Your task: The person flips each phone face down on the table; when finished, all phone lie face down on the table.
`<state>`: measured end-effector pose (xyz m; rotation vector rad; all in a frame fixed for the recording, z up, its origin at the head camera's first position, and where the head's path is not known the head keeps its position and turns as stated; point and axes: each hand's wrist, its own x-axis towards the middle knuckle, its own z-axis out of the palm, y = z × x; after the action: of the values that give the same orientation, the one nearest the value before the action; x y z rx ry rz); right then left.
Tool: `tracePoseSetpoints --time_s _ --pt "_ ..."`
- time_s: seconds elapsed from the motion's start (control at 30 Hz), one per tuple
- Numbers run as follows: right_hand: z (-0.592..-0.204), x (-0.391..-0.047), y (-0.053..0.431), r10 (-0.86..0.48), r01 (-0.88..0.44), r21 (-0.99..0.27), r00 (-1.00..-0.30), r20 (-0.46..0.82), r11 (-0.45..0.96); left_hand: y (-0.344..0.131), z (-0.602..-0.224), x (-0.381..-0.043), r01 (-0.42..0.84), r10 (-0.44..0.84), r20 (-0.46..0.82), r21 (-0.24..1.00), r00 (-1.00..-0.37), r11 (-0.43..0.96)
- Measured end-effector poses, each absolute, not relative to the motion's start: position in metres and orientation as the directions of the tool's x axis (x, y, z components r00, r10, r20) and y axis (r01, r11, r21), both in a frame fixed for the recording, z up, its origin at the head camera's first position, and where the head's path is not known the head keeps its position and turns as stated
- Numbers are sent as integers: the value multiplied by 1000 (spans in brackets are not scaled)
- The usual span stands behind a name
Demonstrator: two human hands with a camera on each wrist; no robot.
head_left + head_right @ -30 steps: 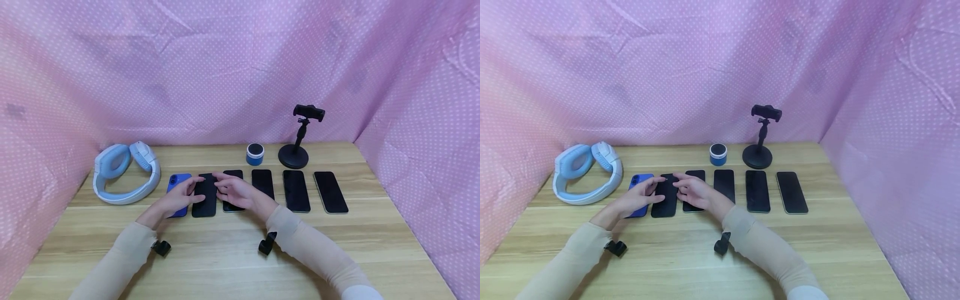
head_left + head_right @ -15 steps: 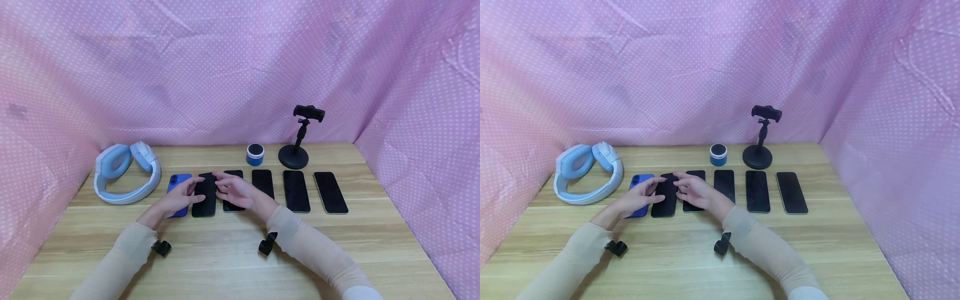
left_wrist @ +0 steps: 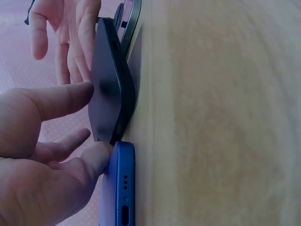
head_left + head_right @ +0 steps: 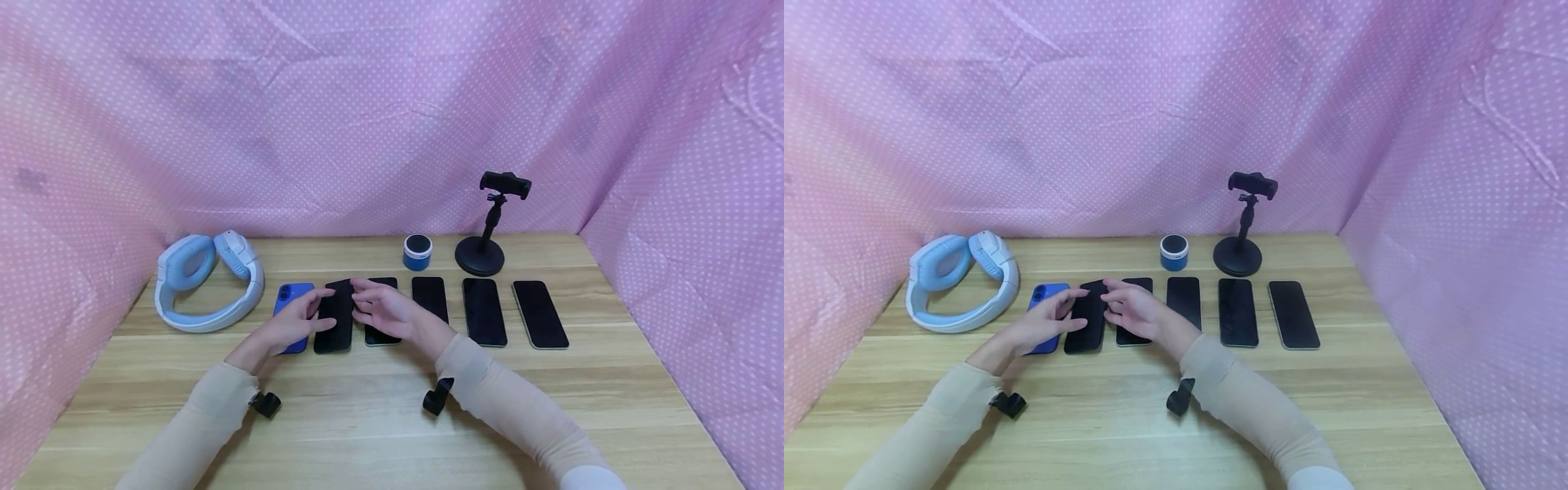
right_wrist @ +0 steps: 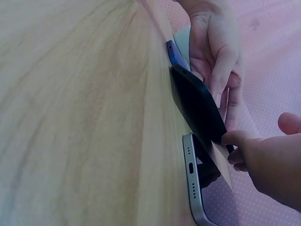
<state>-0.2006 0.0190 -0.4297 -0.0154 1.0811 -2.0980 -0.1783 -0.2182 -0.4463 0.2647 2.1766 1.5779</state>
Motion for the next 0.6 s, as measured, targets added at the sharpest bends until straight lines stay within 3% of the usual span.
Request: tracePoseSetpoints --time_s 0.6 --pt "-424 -200 15 -627 603 -688 -730 -272 -404 -213 -438 -180 -55 388 -226 913 -894 404"
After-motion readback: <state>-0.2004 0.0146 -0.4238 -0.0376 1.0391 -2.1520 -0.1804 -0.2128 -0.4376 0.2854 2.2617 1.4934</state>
